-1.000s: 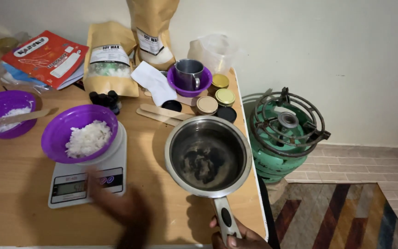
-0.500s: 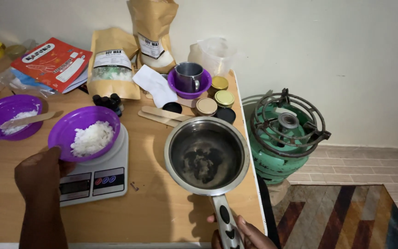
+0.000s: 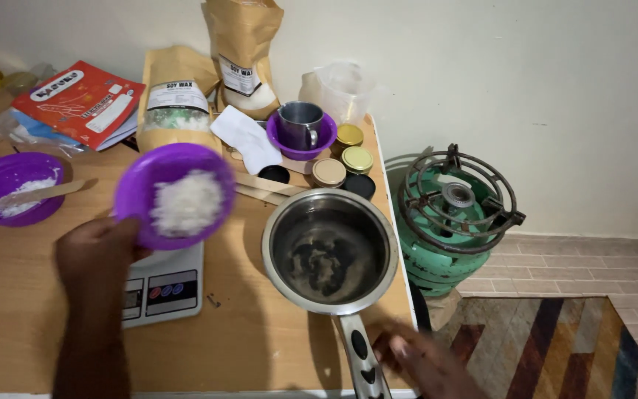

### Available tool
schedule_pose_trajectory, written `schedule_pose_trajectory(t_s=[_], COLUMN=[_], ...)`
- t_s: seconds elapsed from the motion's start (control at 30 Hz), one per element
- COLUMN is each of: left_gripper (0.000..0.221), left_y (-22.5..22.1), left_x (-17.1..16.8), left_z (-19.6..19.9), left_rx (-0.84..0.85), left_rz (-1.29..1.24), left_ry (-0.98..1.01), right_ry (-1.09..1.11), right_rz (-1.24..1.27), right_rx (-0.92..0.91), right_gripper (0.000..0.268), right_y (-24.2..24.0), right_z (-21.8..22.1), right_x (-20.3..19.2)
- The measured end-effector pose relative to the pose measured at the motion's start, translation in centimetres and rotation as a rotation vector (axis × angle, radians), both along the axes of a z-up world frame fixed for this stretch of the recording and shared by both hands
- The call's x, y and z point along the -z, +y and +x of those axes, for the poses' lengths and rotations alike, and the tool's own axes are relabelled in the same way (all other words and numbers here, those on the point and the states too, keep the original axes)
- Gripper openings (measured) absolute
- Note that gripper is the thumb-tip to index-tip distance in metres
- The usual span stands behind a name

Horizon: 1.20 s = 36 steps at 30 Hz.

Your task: Weighing wax flakes by transferring them into a bowl on a digital scale using a wooden spatula

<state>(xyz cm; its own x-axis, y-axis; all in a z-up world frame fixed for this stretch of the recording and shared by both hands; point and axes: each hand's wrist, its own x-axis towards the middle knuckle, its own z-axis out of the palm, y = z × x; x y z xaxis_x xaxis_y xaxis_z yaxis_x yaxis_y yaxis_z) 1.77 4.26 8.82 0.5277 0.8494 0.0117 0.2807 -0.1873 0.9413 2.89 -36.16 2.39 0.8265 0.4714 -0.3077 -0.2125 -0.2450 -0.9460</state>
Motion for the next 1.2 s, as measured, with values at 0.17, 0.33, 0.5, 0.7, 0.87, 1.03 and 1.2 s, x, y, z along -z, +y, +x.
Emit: schedule_pose_trajectory(t_s=[0.17,0.33,0.5,0.7,0.87,1.03,1.2], left_gripper=[0.016,0.019,0.022,0.018,0.021,0.031,0.032], left_y=[-4.5,-7.9,-9.7,-10.0,-10.7,-9.8,-10.0], left_x=[-2.7,-2.6,-2.2,-2.6,-1.6,-1.3,-2.4], left_z=[3.5,7.5,8.3,6.6,6.3,5.8,5.3], left_rx=[0.228,0.493,0.616,0.674,0.647,0.687,0.676], left_rz=[0.002,0.044,0.182,0.132,0.272,0.275,0.146], left_ry=[0.028,0.052,0.072,0.061,0.068,0.003,0.082], right_ry=[-0.503,-0.742,-0.906,-1.140,-1.136,-1.282,-1.051], right_rz=[-0.195,-0.200,-0.167,-0.151,-0.053,-0.138,-0.182], right_rx=[0.250,0.174,0.135,0.185,0.210,0.194,0.195], right_gripper=[0.020,0.063,0.098,0.076,0.057,0.037,0.025], right_y=[2.5,5.9,7.0,6.2,6.9,7.1,6.7], right_z=[2.4,4.8,6.5,6.4,7.4,6.3,6.2], right_x=[-6.2,-9.4,-9.0,-7.4,-7.0,-8.3,-7.7])
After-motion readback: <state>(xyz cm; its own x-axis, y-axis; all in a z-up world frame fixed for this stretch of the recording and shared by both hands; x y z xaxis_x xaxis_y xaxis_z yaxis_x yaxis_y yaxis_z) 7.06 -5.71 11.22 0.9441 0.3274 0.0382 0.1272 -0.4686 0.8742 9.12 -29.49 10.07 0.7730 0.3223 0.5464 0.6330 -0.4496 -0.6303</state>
